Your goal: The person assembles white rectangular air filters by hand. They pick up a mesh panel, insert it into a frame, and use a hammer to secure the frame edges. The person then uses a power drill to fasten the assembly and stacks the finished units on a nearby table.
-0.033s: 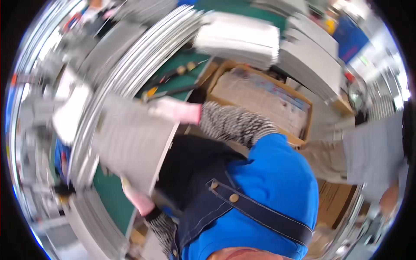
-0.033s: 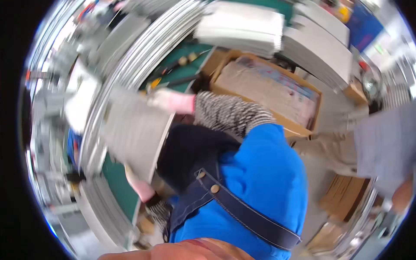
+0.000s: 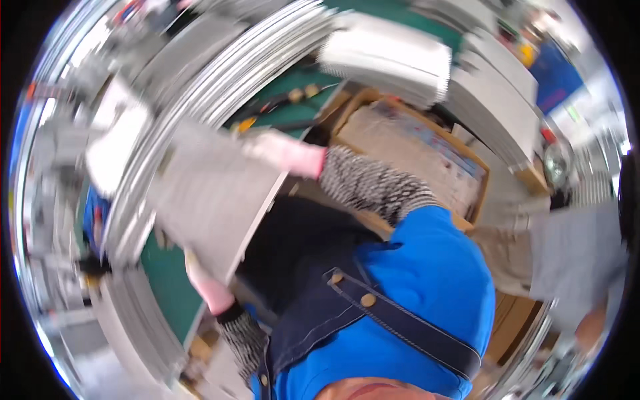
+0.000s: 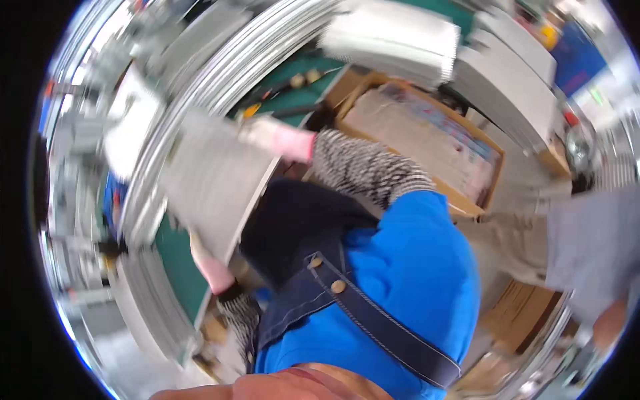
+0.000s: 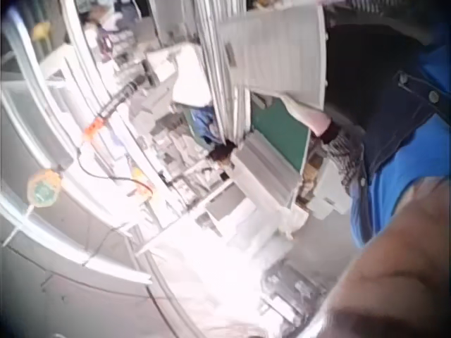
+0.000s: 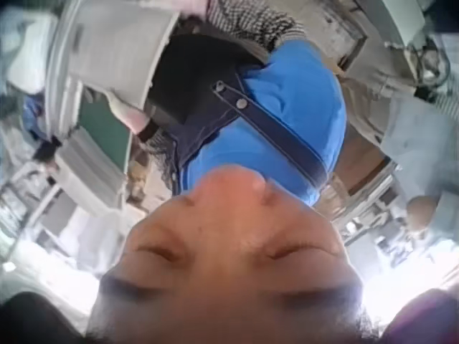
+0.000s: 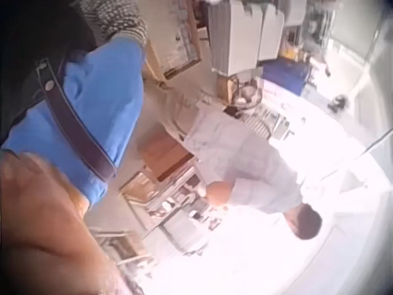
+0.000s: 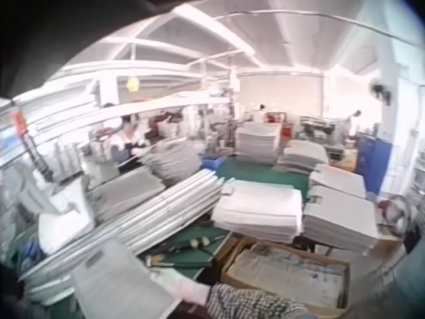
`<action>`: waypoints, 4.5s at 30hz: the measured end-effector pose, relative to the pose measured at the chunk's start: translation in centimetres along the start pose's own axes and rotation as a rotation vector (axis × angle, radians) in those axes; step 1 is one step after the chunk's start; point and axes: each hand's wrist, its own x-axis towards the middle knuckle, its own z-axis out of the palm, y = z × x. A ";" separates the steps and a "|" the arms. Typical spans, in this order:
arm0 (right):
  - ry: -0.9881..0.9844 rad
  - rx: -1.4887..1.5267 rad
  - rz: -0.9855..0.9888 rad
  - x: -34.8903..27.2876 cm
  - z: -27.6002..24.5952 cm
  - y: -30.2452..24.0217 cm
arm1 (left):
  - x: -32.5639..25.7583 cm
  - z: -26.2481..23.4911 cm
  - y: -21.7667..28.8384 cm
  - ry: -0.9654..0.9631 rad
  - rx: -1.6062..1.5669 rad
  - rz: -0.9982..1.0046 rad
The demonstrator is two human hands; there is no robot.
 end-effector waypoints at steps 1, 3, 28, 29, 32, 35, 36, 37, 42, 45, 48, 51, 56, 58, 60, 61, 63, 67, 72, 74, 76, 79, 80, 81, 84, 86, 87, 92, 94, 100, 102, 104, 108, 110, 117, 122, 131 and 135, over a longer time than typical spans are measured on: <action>0.000 0.066 0.053 -0.3 -0.1 -1.0 | 0.5 -0.1 -0.1 0.045 -0.056 0.039; 0.008 0.203 0.149 -0.6 -0.7 -3.9 | 1.8 -3.4 -1.5 0.081 -0.014 0.105; -0.169 0.740 0.197 4.2 4.5 -16.5 | -15.9 -7.0 -2.8 0.628 -0.029 0.399; -0.167 0.721 0.156 4.0 4.8 -16.7 | -16.8 -6.7 -3.0 0.693 0.055 0.421; -0.201 0.693 0.151 3.7 4.7 -19.3 | -18.9 -5.9 -3.1 0.657 -0.269 0.433; -0.259 0.826 0.165 4.6 4.5 -21.0 | -21.1 -5.9 -1.2 0.563 -0.237 0.544; -0.293 0.874 0.178 5.1 4.8 -21.2 | -21.5 -5.7 -0.8 0.529 -0.226 0.586; -0.277 0.774 0.064 5.2 4.7 -21.5 | -22.0 -5.5 -0.3 0.493 -0.212 0.627; -0.117 1.127 0.286 5.9 8.0 -21.0 | -22.4 -6.5 0.6 0.328 -0.514 0.700; -0.033 1.061 0.226 5.8 9.0 -20.3 | -22.2 -3.0 1.7 0.499 -0.284 0.796; -0.033 1.131 0.237 4.2 9.3 -23.6 | -19.4 -5.2 -0.4 0.683 -0.239 0.904; -0.270 1.239 0.239 1.5 9.1 -23.6 | -20.1 -5.7 -0.2 0.818 -0.411 0.918; -0.994 0.269 -0.282 -0.8 4.3 -25.3 | -25.8 -11.5 -1.7 1.031 -0.357 0.769; -1.169 0.332 -0.164 0.5 1.8 -27.3 | -26.8 -11.9 -1.6 1.059 -0.112 0.807; -0.811 0.387 -0.477 2.9 -0.1 -30.8 | -27.5 -12.2 -1.3 0.977 -0.168 0.753; -0.726 0.406 -0.430 3.9 -0.3 -31.7 | -27.3 -11.9 -0.9 0.918 -0.196 0.730; -0.483 0.220 -0.739 6.1 0.6 -34.2 | -26.9 -10.5 0.4 0.856 -0.108 0.686; -0.448 0.036 -0.948 7.2 3.2 -38.6 | -24.9 -8.8 1.4 0.735 -0.091 0.640; -0.804 0.269 -0.589 8.3 7.0 -37.4 | -22.7 -7.0 1.0 0.560 -0.033 0.673; -0.922 0.257 -0.460 8.7 6.8 -37.1 | -22.0 -7.2 0.6 0.574 -0.023 0.684; -0.907 0.244 -0.454 8.3 6.6 -36.3 | -21.9 -6.8 1.0 0.590 0.022 0.627; -0.941 0.286 -0.439 8.7 6.3 -35.4 | -22.9 -6.1 2.5 0.588 0.102 0.531; -0.973 0.288 -0.419 8.9 6.1 -35.4 | -23.4 -5.9 2.7 0.559 0.089 0.555; -1.002 0.288 -0.400 9.0 5.9 -35.4 | -23.6 -5.8 2.7 0.532 0.064 0.559; -0.981 0.320 -0.467 9.0 5.9 -35.2 | -23.9 -5.6 3.0 0.492 -0.012 0.549; -0.951 0.300 -0.501 8.9 6.3 -35.1 | -24.0 -5.2 2.7 0.534 -0.016 0.582; -0.926 0.290 -0.526 8.9 6.6 -35.4 | -24.1 -5.8 2.6 0.558 -0.025 0.599; -0.963 0.235 -0.543 10.0 6.3 -34.4 | -24.5 -10.2 1.6 0.711 -0.148 0.626; -1.009 0.146 -0.462 10.3 6.6 -34.8 | -24.6 -13.2 0.4 0.815 -0.057 0.636; -0.970 0.287 -0.633 9.4 9.9 -35.7 | -28.0 -13.9 0.1 0.852 -0.063 0.685; -1.010 0.254 -0.625 9.3 10.0 -36.1 | -28.8 -14.4 -0.3 0.843 -0.090 0.686; -1.072 0.207 -0.597 9.2 9.8 -36.9 | -29.4 -15.2 -1.0 0.801 -0.117 0.718; -1.073 0.208 -0.623 9.6 9.6 -36.9 | -28.4 -16.5 -1.9 0.748 -0.217 0.678; -1.073 0.161 -0.654 9.8 9.4 -36.5 | -28.9 -16.7 -2.1 0.803 0.037 0.736; -1.029 0.061 -0.545 11.0 6.1 -30.8 | -30.4 -18.2 -2.8 0.874 -0.092 0.689; -0.946 0.373 -0.405 8.8 6.3 -27.7 | -28.5 -20.5 -4.6 0.832 -0.178 0.728; -0.739 0.563 -0.218 4.1 5.3 -27.9 | -25.2 -23.5 -7.3 0.933 -0.131 0.668; -0.645 0.643 -0.144 2.5 6.1 -26.4 | -25.0 -24.2 -7.6 0.910 -0.124 0.656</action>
